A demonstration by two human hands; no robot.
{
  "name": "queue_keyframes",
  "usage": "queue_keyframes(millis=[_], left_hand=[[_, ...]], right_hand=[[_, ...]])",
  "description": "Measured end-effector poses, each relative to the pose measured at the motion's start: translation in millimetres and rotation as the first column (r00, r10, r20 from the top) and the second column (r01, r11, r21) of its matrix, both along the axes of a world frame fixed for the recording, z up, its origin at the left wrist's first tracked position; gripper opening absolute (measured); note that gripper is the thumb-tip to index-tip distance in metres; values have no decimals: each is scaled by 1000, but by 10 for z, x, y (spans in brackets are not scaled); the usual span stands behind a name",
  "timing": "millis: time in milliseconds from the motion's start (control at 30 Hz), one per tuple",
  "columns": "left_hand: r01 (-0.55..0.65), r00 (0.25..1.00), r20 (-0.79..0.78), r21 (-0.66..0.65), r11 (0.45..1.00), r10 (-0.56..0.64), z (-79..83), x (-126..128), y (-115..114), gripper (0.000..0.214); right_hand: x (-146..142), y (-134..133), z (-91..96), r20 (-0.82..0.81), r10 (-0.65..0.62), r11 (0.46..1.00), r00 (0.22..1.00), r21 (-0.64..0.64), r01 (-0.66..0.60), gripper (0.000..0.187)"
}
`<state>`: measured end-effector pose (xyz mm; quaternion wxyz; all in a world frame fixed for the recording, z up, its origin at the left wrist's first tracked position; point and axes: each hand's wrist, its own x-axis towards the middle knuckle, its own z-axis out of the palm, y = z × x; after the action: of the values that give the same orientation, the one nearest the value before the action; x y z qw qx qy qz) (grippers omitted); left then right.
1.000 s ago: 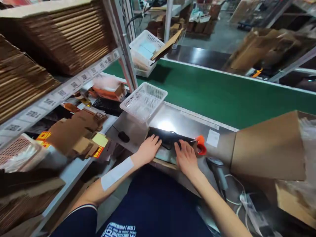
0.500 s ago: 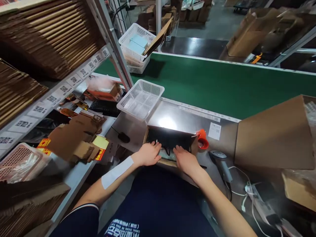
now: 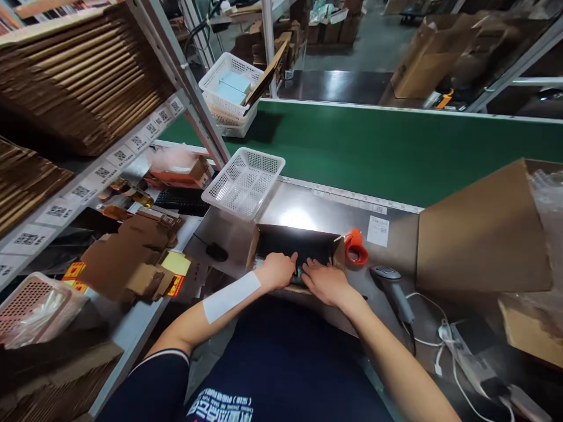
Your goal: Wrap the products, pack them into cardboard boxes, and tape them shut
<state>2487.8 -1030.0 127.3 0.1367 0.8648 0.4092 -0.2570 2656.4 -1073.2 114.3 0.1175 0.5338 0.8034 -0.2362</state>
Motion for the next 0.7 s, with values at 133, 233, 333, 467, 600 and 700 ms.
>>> queue_keyframes(millis=[133, 233, 333, 467, 600, 700], left_hand=[[16, 1000, -24, -48, 999, -17, -51, 111, -3, 74], [29, 999, -23, -59, 998, -30, -4, 118, 34, 73], [0, 998, -59, -96, 995, -6, 48, 126, 42, 74], [-19, 995, -95, -101, 995, 10, 20, 134, 1, 80], [-14, 996, -86, -81, 997, 7, -69, 169, -46, 79], [-16, 996, -83, -79, 997, 9, -61, 174, -25, 77]], right_hand=[[-28, -68, 13, -47, -30, 999, 998, 13, 31, 44], [83, -125, 136, -149, -91, 996, 985, -20, 89, 38], [489, -161, 228, -393, -301, 948, 869, -23, 318, 31], [996, -70, 72, -594, -633, 712, 497, -195, 674, 31], [696, 136, -243, -591, -658, 752, 467, -542, 374, 25], [294, 264, -399, -543, -609, 787, 579, -508, 351, 17]])
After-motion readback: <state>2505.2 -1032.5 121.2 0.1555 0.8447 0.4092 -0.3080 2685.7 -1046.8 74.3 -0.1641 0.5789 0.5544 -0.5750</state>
